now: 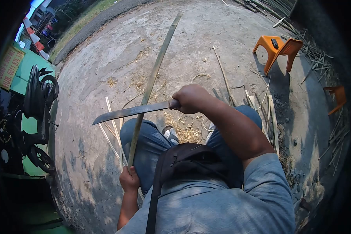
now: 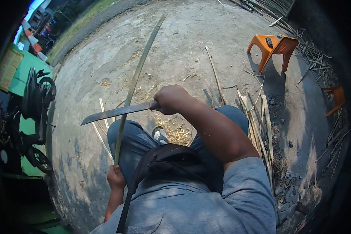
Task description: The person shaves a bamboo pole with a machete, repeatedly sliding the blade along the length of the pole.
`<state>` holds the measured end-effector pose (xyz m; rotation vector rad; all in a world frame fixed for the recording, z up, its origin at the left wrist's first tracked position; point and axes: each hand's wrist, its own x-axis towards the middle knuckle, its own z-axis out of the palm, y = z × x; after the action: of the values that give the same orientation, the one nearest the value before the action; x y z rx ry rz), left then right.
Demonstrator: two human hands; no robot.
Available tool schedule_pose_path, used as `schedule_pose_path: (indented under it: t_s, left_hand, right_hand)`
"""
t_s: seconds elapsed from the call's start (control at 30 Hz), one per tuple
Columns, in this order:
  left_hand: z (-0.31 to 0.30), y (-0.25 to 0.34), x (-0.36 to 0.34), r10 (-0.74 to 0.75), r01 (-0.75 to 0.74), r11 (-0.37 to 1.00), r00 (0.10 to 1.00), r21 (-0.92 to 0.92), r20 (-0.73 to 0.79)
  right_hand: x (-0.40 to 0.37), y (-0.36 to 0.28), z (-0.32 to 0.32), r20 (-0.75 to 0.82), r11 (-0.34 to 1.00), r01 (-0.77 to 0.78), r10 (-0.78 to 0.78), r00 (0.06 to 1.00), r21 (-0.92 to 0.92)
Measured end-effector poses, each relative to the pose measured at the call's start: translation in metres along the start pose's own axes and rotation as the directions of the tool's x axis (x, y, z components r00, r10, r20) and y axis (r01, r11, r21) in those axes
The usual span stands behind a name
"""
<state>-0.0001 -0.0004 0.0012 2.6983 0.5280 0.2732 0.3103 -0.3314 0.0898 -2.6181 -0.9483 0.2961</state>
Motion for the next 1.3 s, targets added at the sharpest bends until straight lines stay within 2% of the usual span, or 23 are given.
schedule_pose_path:
  t_s: [0.17,0.37,0.47,0.67,0.9,1.1,1.3]
  left_hand:
    - [0.001,-0.001,0.0,0.01,-0.01,1.0,1.0,0.0,-0.012]
    - [0.0,0.002,0.0,0.024,-0.024,1.0,0.999,-0.011,-0.022]
    - [0.0,0.001,0.001,0.018,-0.018,1.0,1.0,-0.003,-0.014]
    - [0.0,0.002,0.0,0.004,-0.004,1.0,1.0,-0.004,-0.014]
    - [-0.001,0.002,0.0,-0.006,0.006,1.0,1.0,-0.002,-0.016]
    - [0.003,-0.002,0.0,0.017,-0.017,1.0,1.0,-0.007,-0.023]
    - [0.005,-0.004,0.0,0.017,-0.018,1.0,0.999,-0.013,-0.03]
  right_hand:
    - [0.006,0.02,0.003,-0.022,0.995,-0.085,0.086,0.996,0.047]
    - [0.001,0.013,0.005,0.037,0.989,-0.08,0.076,0.996,0.125]
    - [0.001,0.002,0.005,0.075,0.997,-0.041,0.036,0.996,0.06]
    - [0.003,0.002,0.002,0.03,1.0,0.007,-0.008,1.0,0.02]
    - [0.005,0.023,0.001,-0.002,0.992,-0.091,0.092,0.996,0.092]
    - [0.001,0.017,0.008,0.029,0.99,-0.01,0.006,1.0,0.14]
    - [0.004,0.007,0.013,0.036,0.996,0.071,-0.073,0.997,0.056]
